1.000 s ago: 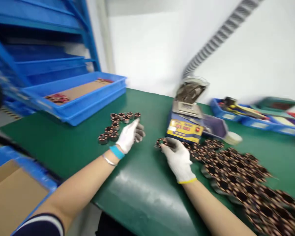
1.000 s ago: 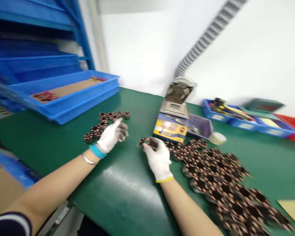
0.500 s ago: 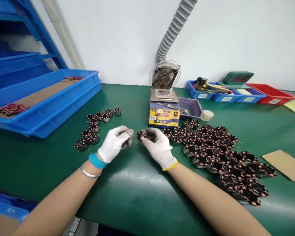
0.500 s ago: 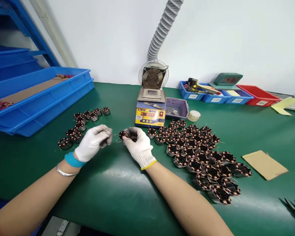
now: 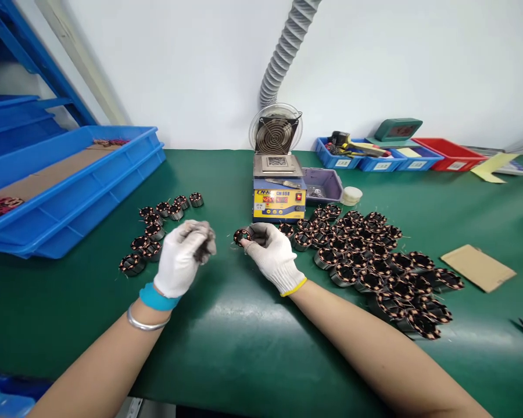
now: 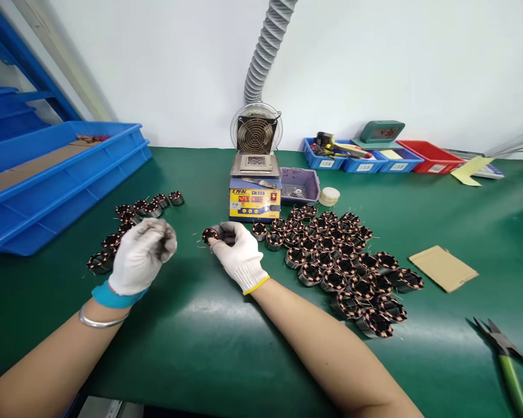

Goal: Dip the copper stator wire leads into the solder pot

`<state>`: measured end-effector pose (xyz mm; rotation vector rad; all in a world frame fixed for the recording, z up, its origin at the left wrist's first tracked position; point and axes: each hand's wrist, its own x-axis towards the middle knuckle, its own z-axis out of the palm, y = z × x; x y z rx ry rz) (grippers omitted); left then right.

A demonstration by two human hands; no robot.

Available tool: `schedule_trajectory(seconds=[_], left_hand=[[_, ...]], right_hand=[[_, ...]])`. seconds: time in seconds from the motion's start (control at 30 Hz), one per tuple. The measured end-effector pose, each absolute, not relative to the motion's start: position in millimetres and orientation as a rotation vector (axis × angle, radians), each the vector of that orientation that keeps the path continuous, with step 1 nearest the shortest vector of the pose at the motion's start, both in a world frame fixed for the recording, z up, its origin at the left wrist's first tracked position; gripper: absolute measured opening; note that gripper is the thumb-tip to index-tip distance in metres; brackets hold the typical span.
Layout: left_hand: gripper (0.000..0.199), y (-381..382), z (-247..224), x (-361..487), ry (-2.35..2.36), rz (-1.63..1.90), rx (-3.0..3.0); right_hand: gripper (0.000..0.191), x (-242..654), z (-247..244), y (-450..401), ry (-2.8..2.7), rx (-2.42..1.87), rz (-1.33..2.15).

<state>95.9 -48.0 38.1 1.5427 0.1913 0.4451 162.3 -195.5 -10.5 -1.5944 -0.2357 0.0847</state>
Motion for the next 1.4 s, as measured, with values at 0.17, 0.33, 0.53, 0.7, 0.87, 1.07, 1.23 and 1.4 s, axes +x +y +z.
schedule_trajectory(seconds=[0.17,0.33,0.53,0.7,0.87,1.07,1.23,1.4], left_hand=[[0.028,-51.5,29.2,104.0,0.071,0.317,1.816],[0.024,-68.0,32.4,92.3,0.010,0.200,1.792],[0.020,-55.4,28.6,90.3,0.197,0.671,1.429],[0.031,-64.6,-2.0,111.5,0.189,0.556,1.634],[0.039,-80.7,-15.2,121.1,0.040,0.363,2.295],[0.036,-77.1,-11.9,119.5,-0.119,0.264,2.445],[0.035,-77.3,-10.9,118.3,-0.122,0.230,2.452],[0.038,-79.2,-9.9,118.4,-0.168,0.184,2.463]], right_hand=[[0.038,161.8,-7.8,-194.1,-0.208,-1.535,0.099],[0.034,161.4,-6.2,-196.2,-0.267,-1.582,0.047],[0.037,162.7,4.8,-204.2,-0.312,-1.676,-0.084],[0.034,199.9,44.3,-225.9,-0.444,-1.945,-0.363],[0.038,286.4,115.4,-240.2,-0.465,-2.583,-0.676],[0.042,346.9,153.2,-215.2,-0.540,-3.139,-0.558],[0.042,353.7,141.2,-200.9,-0.530,-3.301,-0.463],[0.042,356.8,135.5,-202.3,-0.524,-3.362,-0.431]])
